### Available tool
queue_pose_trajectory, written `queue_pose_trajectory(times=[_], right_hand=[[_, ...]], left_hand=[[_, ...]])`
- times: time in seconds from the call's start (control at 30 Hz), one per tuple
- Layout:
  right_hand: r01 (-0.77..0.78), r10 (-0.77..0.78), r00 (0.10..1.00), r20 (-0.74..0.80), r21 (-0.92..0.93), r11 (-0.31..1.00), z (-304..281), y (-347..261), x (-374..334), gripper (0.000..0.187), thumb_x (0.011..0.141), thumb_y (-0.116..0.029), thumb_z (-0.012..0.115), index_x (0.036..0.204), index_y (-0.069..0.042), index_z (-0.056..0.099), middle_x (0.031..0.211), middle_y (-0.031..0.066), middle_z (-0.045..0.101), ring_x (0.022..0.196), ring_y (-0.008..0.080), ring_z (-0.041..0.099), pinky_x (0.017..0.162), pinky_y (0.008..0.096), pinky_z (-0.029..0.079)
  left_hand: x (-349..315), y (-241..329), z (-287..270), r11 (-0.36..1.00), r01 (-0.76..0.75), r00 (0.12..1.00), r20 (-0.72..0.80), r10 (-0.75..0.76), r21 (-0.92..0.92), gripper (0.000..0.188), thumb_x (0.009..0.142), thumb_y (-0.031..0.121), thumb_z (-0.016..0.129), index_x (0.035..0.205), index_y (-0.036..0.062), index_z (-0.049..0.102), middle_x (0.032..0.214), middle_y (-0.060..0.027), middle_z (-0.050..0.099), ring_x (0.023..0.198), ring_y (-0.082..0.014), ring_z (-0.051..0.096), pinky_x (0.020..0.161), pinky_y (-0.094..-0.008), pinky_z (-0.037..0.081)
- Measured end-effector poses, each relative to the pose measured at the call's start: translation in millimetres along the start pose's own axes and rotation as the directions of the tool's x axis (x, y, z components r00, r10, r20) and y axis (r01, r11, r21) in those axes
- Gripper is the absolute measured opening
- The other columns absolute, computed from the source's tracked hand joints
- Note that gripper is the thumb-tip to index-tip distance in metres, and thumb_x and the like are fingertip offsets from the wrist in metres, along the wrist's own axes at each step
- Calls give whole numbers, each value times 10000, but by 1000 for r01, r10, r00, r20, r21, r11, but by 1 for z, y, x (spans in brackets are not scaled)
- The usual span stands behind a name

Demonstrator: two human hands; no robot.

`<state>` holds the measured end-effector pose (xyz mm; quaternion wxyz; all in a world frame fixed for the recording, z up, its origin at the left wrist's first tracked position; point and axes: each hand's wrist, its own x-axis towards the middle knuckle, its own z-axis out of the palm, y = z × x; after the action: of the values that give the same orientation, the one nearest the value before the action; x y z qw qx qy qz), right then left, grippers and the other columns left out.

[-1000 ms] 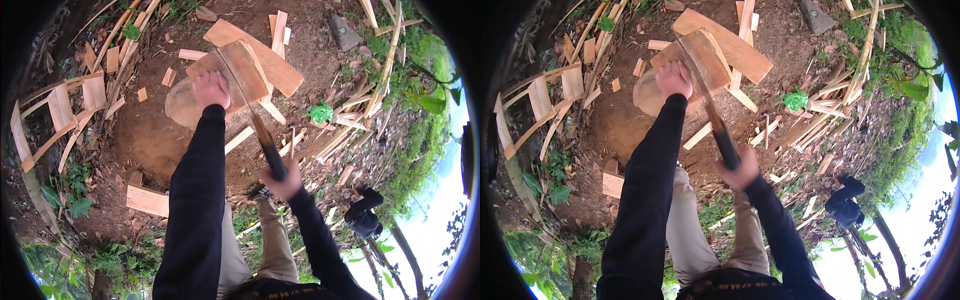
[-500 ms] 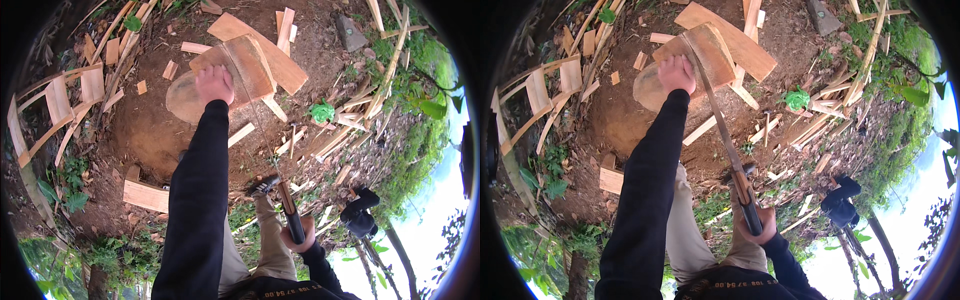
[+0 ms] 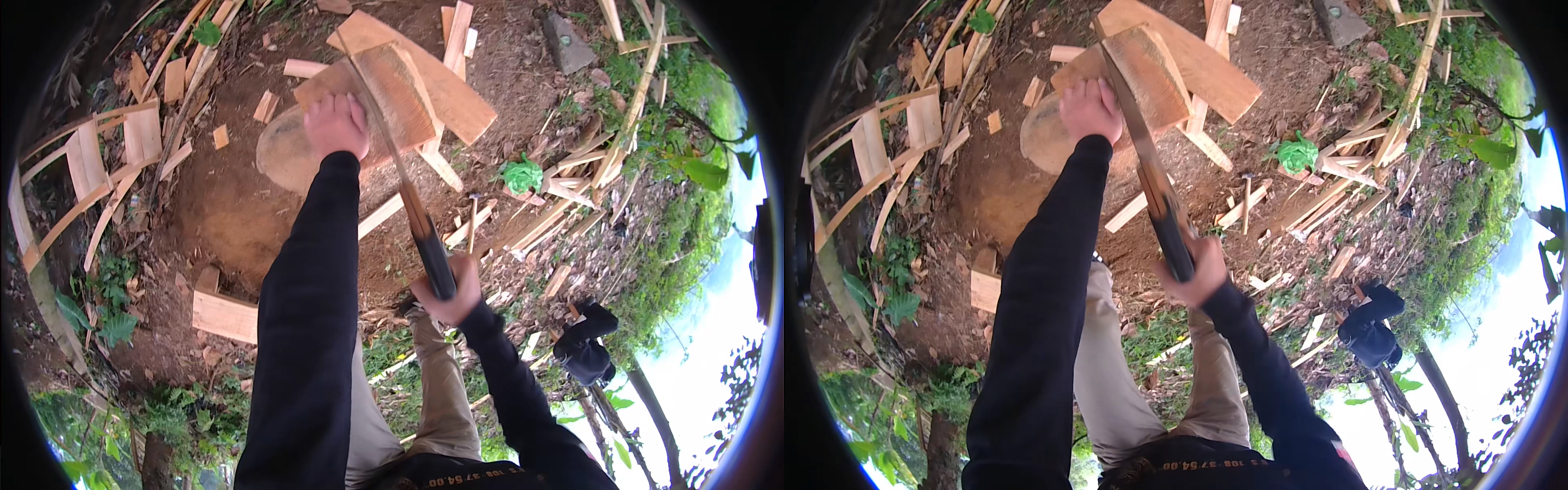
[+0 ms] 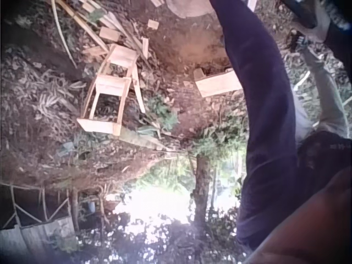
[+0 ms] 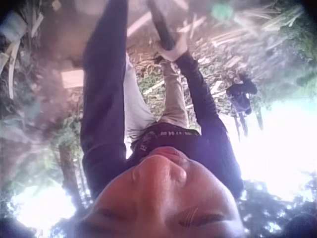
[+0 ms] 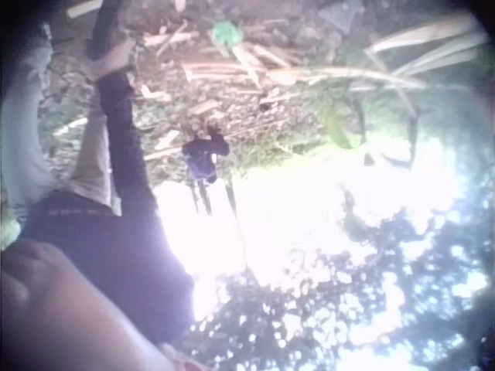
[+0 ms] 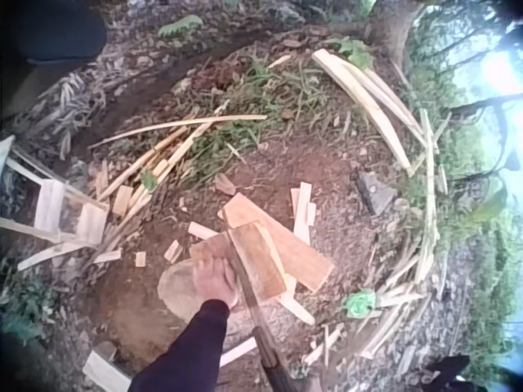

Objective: The person uses a hand saw to cut a rectangular wooden plank placed on a tree stump. They hold the wood steady with their left hand while sawing with their right hand, producing thin strips of wood. The person occasionally adjusts the wood's position on the stump to continue cutting.

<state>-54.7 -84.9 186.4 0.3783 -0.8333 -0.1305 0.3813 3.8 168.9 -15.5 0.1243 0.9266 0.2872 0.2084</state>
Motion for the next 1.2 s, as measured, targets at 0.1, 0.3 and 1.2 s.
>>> queue_pose_trajectory(times=[0.1, 0.3, 1.2], right_hand=[[-204, 173, 975, 140, 250, 946, -22, -13, -39, 197, 732, -63, 723, 600, -64, 577, 551, -12, 571, 495, 71, 534, 461, 265, 406], [-92, 80, 993, 89, 135, 987, -21, -24, -39, 177, 735, -152, 748, 663, -66, 611, 580, 39, 593, 480, 161, 567, 500, 295, 451], [-65, 66, 998, -7, 85, 994, -6, -44, -34, 212, 714, -59, 693, 600, -73, 515, 505, 1, 493, 431, 119, 493, 442, 274, 380]], left_hand=[[-6, -10, -5, 1000, 9, 1000, -3, -9, 16, 228, 944, 229, 504, 869, 65, 645, 889, -112, 606, 841, -330, 553, 743, -462, 428], [-4, -9, -4, 999, 13, 1000, -26, -12, 41, 227, 944, 222, 506, 844, 69, 640, 842, -105, 595, 801, -329, 545, 728, -457, 427], [-11, -14, -8, 998, 53, 999, -12, -53, -29, 193, 920, 240, 535, 806, 102, 608, 837, -86, 588, 826, -314, 548, 725, -459, 416]])
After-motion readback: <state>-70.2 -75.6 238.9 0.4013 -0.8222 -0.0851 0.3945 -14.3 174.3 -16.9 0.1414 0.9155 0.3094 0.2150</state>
